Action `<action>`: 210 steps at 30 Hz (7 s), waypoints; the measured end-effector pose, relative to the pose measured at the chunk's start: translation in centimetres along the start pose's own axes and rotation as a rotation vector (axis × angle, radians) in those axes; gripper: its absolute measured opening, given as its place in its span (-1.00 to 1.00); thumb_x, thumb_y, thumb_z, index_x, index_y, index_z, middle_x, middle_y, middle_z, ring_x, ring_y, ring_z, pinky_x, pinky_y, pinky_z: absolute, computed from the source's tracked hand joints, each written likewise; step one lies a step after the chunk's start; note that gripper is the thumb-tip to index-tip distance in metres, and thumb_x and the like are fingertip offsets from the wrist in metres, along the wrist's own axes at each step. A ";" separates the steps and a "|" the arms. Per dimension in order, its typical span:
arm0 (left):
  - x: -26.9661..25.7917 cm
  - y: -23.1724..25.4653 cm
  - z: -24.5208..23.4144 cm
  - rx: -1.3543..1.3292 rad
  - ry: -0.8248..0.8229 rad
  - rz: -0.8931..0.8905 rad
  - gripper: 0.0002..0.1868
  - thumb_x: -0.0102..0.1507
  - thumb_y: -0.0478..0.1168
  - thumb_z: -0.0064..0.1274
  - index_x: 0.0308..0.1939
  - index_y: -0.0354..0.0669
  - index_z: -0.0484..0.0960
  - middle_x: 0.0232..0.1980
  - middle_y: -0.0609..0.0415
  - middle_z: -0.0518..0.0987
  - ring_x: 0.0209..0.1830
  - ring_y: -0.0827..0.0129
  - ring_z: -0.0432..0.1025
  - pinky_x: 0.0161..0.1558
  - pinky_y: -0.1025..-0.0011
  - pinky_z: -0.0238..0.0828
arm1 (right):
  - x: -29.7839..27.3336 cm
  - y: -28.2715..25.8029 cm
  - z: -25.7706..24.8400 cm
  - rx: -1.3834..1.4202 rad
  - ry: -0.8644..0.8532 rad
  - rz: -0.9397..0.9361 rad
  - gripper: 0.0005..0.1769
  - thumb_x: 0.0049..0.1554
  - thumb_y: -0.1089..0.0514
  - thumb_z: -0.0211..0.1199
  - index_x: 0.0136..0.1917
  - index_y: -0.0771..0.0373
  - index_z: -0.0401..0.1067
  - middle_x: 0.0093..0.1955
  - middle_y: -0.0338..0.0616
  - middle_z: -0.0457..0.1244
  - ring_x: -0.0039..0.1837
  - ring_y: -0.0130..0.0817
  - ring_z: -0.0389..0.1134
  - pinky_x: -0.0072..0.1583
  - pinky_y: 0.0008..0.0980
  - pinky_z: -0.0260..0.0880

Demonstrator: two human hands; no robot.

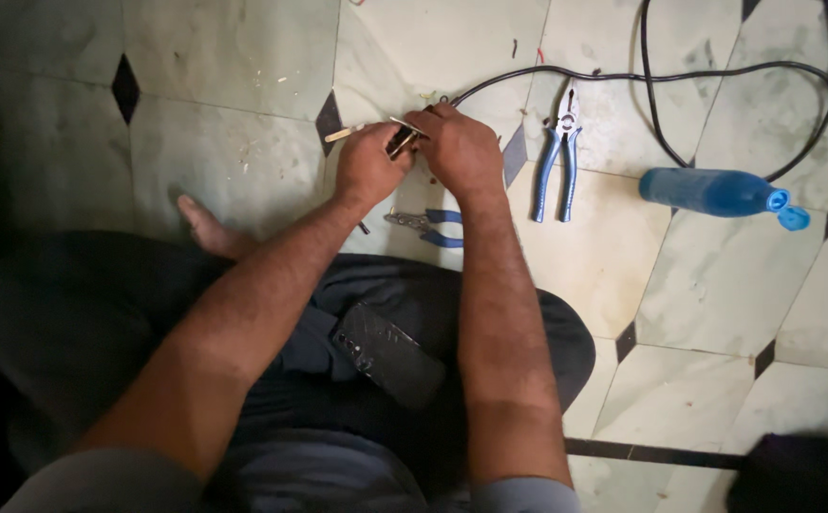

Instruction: The person sits on the floor and uses a screwdriver to open a black electrical plug, adjusts the internal wires, and then reassembles the plug housing. Pliers and a water bottle are visible nearby.

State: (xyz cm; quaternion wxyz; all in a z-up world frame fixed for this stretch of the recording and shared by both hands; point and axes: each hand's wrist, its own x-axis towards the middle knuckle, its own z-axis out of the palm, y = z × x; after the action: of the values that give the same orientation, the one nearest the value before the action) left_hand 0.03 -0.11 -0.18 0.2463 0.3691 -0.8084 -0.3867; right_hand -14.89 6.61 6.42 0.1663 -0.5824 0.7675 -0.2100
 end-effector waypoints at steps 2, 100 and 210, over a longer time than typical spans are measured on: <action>0.2 0.0 -0.1 -0.026 -0.015 -0.022 -0.86 0.12 -0.28 0.19 -0.25 -0.19 0.65 -0.23 -0.16 0.64 -0.19 -0.11 0.52 -0.13 0.07 0.47 | 0.1 0.1 0.1 -0.008 -0.002 -0.015 -0.73 0.10 0.11 0.32 0.10 -0.03 0.56 -0.01 -0.22 0.38 -0.03 -0.06 0.44 -0.02 -0.10 0.45; 3.4 -3.0 -1.9 -0.192 -0.183 -0.428 -0.85 0.16 -0.28 0.28 -0.18 -0.15 0.77 -0.31 0.07 0.73 -0.38 0.41 0.59 -0.28 0.41 0.52 | -1.0 0.1 -0.1 0.149 0.009 0.033 -0.62 0.06 0.18 0.41 0.17 0.03 0.54 0.03 -0.17 0.37 0.04 -0.05 0.42 0.03 -0.13 0.43; 5.7 -1.6 -2.2 0.216 -0.494 0.288 -0.52 0.14 -0.28 0.17 0.12 0.27 0.74 -0.12 0.20 0.56 0.04 0.36 0.44 0.12 0.12 0.13 | -3.2 0.8 1.2 -0.013 0.140 -0.028 -0.59 0.03 0.15 0.48 0.17 -0.03 0.54 -0.04 -0.21 0.36 -0.04 -0.11 0.43 -0.06 -0.17 0.45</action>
State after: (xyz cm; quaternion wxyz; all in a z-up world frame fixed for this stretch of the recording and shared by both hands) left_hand -1.27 -6.21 0.47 0.0539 0.1695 -0.9243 -0.3377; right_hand -14.14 9.69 5.04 0.1056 -0.5780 0.7703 -0.2477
